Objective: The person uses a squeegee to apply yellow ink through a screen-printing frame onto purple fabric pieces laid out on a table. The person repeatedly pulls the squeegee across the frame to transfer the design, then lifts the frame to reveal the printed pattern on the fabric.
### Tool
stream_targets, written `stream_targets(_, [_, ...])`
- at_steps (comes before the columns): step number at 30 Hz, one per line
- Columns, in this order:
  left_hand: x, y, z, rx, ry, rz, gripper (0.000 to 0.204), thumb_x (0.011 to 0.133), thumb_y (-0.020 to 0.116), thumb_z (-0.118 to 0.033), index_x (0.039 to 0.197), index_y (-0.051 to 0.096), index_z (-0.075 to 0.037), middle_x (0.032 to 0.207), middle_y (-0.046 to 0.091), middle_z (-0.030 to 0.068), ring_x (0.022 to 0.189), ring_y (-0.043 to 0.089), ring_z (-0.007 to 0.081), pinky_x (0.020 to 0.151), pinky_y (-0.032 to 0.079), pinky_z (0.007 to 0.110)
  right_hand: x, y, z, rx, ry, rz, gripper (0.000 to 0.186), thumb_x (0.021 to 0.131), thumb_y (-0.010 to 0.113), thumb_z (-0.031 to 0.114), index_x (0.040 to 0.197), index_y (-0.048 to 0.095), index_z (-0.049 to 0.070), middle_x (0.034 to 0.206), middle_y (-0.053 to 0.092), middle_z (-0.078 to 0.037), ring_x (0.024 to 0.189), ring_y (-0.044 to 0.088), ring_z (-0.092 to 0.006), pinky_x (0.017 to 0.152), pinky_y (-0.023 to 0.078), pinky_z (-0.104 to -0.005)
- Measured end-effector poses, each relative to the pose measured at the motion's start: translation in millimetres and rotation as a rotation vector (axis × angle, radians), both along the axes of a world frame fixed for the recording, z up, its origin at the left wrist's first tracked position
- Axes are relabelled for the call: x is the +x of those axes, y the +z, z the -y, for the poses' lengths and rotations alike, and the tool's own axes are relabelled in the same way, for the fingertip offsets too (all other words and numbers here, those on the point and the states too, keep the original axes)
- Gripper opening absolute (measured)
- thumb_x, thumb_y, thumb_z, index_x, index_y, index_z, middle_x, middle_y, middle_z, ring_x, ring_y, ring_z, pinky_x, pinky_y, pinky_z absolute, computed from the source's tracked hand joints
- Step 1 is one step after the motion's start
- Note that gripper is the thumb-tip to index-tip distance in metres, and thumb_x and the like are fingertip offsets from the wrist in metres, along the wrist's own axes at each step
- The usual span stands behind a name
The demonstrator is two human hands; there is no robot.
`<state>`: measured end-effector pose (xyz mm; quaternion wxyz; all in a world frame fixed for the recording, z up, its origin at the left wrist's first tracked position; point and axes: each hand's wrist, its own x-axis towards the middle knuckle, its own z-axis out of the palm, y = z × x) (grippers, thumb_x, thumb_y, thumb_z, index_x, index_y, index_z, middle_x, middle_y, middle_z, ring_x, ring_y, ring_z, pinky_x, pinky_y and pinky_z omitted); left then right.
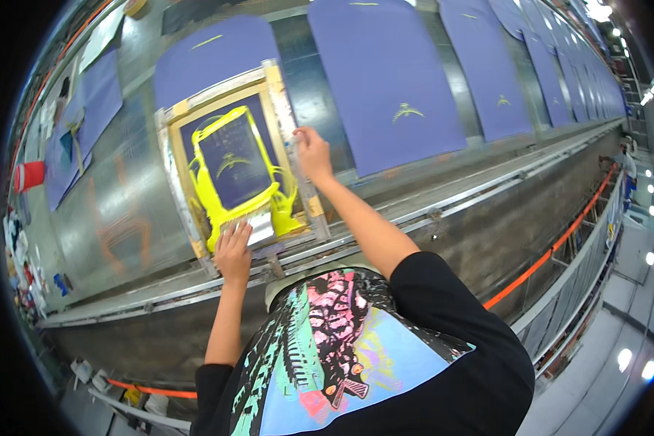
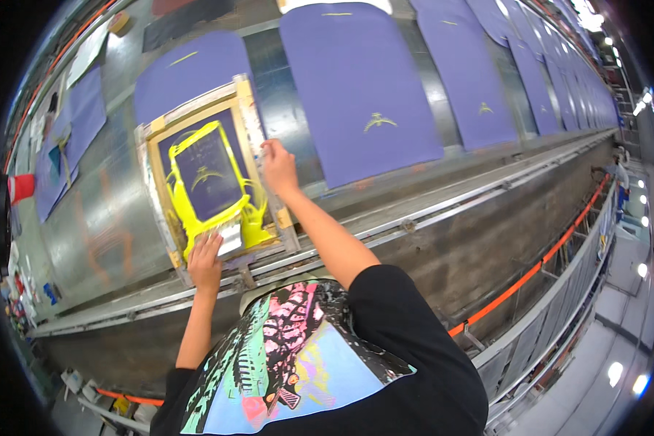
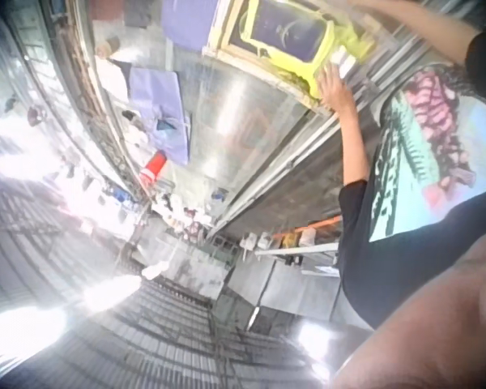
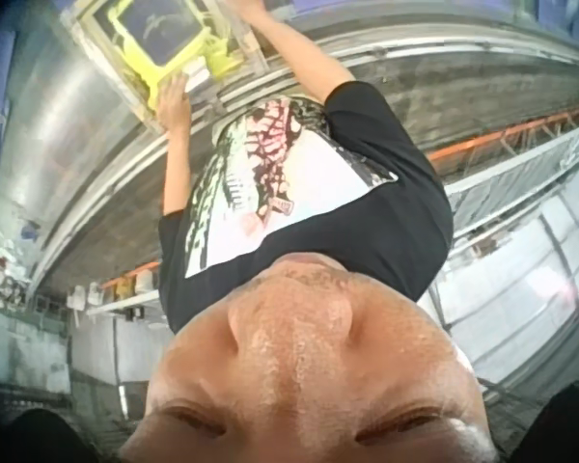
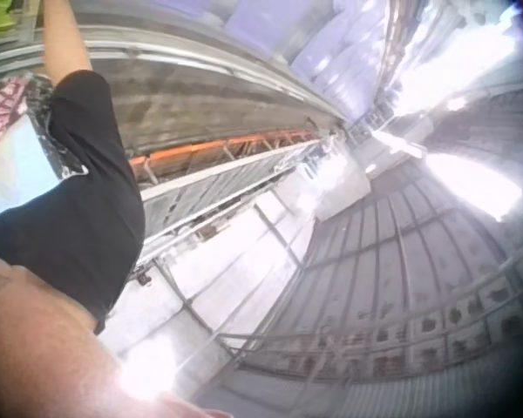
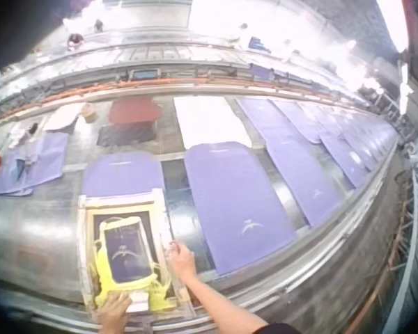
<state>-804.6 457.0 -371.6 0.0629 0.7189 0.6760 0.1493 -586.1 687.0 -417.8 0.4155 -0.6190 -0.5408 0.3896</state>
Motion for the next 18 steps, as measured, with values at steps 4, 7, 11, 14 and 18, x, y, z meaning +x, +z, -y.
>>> stream_targets(4, [-29.6,0.4,-118.9,-0.097,-0.018,0.199,0.045,0.079,0.068,-0.002,0.119,0.075,-0.021,0.112,0.076,0.0056,0.102,0.071,0.0293,0.086,0.056,0.042,18.4,6.6,4.7,-0.033,-0.037,0.172,0.026,0.104,0.056,0.027,0.111,0.071,0.007,0.093,0.073,-0.019,0.082,0.072,-0.0338,0.075,0.053,-0.0414])
stream_targets(7, [-58.8,24.7,-226.2,-0.376,0.024,0.236,0.040,0.076,0.068,-0.013,0.113,0.079,-0.026,0.088,0.074,0.0130,0.084,0.071,0.0354,0.075,0.058,0.045,28.0,15.6,4.3,-0.046,-0.043,0.138,0.024,0.104,0.056,0.025,0.109,0.070,0.007,0.082,0.069,-0.019,0.075,0.068,-0.0350,0.071,0.051,-0.0434])
stream_targets(11, [-65.5,19.4,-269.1,-0.357,0.015,0.123,0.036,0.079,0.070,-0.016,0.111,0.080,-0.027,0.095,0.075,0.0139,0.086,0.072,0.0349,0.079,0.059,0.044,21.7,17.6,8.3,-0.089,-0.046,0.104,0.022,0.104,0.057,0.024,0.108,0.070,0.007,0.072,0.064,-0.018,0.067,0.064,-0.0331,0.066,0.048,-0.0430])
stream_targets(14, [-41.4,3.4,-239.4,-0.264,0.109,0.149,0.034,0.082,0.067,-0.010,0.109,0.080,-0.026,0.102,0.077,0.0107,0.092,0.073,0.0337,0.082,0.059,0.044,23.9,21.2,2.5,-0.152,-0.030,0.127,0.021,0.104,0.058,0.024,0.110,0.071,0.008,0.065,0.056,-0.009,0.059,0.050,-0.0157,0.060,0.042,-0.0359])
stream_targets(18, [-23.0,-4.2,-145.9,-0.021,-0.021,0.226,0.038,0.082,0.064,0.001,0.106,0.080,-0.022,0.108,0.077,0.0050,0.097,0.073,0.0296,0.081,0.059,0.042,22.0,20.4,2.4,-0.111,-0.049,0.094,0.020,0.104,0.058,0.024,0.109,0.071,0.009,0.060,0.046,-0.005,0.057,0.044,-0.0125,0.056,0.038,-0.0354])
